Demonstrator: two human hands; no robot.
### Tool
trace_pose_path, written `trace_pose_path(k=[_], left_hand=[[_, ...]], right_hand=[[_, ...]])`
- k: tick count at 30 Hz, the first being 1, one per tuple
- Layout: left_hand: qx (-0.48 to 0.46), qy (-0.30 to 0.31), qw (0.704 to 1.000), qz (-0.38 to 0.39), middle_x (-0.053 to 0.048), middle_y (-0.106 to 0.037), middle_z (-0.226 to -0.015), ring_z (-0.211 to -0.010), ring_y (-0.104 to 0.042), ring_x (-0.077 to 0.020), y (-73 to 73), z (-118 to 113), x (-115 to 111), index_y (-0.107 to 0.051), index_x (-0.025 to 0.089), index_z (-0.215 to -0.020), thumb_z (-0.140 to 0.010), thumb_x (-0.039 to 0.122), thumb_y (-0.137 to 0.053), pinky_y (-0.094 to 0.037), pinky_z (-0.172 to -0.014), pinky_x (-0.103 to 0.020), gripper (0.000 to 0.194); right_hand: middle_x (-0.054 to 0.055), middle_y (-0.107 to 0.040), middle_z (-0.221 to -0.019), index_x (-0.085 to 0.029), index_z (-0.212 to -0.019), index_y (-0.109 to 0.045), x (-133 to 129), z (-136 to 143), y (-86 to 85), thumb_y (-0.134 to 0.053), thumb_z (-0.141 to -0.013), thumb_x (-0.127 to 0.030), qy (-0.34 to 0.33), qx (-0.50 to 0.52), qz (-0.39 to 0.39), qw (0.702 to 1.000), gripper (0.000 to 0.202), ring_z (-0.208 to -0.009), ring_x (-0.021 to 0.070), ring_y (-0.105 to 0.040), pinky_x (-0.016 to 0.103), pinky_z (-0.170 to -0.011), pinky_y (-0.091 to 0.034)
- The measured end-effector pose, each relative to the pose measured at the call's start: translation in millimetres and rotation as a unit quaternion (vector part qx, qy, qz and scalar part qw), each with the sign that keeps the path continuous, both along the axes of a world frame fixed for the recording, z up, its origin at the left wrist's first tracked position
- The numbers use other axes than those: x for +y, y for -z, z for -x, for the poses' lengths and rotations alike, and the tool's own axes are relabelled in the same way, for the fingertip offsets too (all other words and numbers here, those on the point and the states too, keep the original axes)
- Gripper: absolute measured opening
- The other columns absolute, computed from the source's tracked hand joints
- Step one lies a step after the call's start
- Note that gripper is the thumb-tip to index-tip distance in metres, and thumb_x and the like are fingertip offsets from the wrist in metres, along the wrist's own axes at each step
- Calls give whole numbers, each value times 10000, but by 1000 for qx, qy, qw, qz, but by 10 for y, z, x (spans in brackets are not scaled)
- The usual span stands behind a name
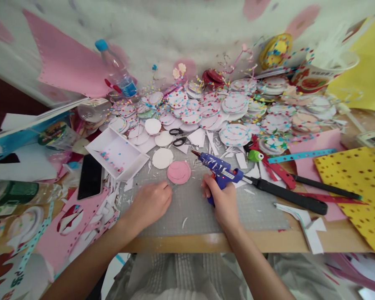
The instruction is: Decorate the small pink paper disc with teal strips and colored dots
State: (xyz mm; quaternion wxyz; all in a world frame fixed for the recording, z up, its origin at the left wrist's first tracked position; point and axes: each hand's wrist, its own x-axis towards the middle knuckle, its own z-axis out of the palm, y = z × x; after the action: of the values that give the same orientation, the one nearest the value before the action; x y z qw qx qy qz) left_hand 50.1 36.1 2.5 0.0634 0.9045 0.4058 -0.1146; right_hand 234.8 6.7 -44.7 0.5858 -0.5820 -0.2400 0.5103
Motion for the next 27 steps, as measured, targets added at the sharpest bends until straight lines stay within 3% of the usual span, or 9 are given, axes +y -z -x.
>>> trace_pose_path(k=[8, 14, 17, 21, 27], left_hand=[[-4, -12, 1000, 1, -74, -616, -810, -673, -644, -228, -3, 2, 7, -610, 143, -820, -916, 130, -395, -479, -569, -327, 236], [-21, -39, 999, 19, -70, -624, -834, -710, -646, -217, -38, 11, 17, -609, 146, -875, -925, 174, -431, -478, -619, -316, 186], [-54, -59, 997, 21, -54, -632, -842, -728, -641, -212, -58, 58, 8, -602, 165, -898, -931, 232, -471, -460, -631, -307, 152], [-95, -105, 990, 27, -22, -639, -738, -689, -628, -197, -34, 173, -68, -577, 187, -820, -959, 347, -447, -403, -596, -286, 248], [-122, -175, 976, 33, -10, -651, -630, -606, -626, -169, 114, 231, -235, -577, 201, -754, -955, 380, -438, -298, -531, -263, 303]], right_hand=[[-29, -557, -525, -190, -623, -579, -6, -14, 3, -682, -769, -376, -3, -5, 9, 1000, 258, -445, 97, -447, 251, -484, -402], [-12, -590, -539, -161, -794, -726, 44, -10, -30, -598, -818, -444, -76, -48, 38, 995, 312, -537, 125, -551, 232, -550, -442], [27, -687, -663, -153, -874, -728, 76, 38, -40, -626, -800, -458, -72, -8, 45, 996, 330, -602, 137, -623, 230, -568, -493], [116, -746, -978, -153, -885, -678, 94, 86, -40, -664, -781, -454, -50, 47, 45, 997, 319, -776, 207, -715, 269, -596, -571], [143, -744, -1003, -128, -883, -684, 88, 100, -32, -652, -800, -457, -52, 9, 50, 997, 342, -801, 230, -734, 261, -591, -596]])
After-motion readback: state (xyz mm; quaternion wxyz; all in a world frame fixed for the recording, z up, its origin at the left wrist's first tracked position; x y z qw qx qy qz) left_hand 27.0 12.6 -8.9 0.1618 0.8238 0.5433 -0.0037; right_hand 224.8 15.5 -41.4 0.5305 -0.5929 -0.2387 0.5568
